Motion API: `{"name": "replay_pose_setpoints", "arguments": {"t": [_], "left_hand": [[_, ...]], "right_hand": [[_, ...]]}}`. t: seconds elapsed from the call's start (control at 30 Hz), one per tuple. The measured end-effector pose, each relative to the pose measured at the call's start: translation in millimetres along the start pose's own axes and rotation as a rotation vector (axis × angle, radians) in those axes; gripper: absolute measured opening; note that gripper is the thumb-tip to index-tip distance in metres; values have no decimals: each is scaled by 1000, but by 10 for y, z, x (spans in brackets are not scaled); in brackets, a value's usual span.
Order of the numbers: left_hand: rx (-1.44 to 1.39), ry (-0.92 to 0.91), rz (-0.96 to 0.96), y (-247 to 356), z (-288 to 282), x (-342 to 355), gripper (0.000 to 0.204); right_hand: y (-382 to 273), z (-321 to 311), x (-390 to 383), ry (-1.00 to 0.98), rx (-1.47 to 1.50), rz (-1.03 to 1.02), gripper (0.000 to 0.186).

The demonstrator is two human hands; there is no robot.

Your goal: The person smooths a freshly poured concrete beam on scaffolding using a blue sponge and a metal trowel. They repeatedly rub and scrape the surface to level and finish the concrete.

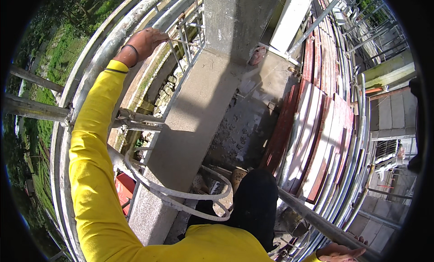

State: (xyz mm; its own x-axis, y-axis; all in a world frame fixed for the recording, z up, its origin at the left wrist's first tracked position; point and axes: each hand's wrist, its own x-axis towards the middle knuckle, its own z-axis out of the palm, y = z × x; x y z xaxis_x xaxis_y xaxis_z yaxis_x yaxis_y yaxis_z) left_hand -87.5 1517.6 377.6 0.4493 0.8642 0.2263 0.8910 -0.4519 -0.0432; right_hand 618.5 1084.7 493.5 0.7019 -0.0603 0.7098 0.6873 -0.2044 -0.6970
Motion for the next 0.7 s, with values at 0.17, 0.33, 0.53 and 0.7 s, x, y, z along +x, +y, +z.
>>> {"name": "replay_pose_setpoints", "arguments": {"t": [0.17, 0.33, 0.53, 0.7], "left_hand": [[-64, -64, 4, 320, -175, 144, 22], [30, -32, 75, 291, -23, 250, 25], [75, 53, 0, 36, -40, 93, 24], [-14, -38, -83, -106, -242, 24, 22]], "right_hand": [[21, -25, -6, 2, -11, -2, 52], [-11, 29, -8, -14, -3, -4, 52], [64, 71, 3, -16, -14, 2, 52], [75, 61, 13, -7, -20, 1, 51]]}}
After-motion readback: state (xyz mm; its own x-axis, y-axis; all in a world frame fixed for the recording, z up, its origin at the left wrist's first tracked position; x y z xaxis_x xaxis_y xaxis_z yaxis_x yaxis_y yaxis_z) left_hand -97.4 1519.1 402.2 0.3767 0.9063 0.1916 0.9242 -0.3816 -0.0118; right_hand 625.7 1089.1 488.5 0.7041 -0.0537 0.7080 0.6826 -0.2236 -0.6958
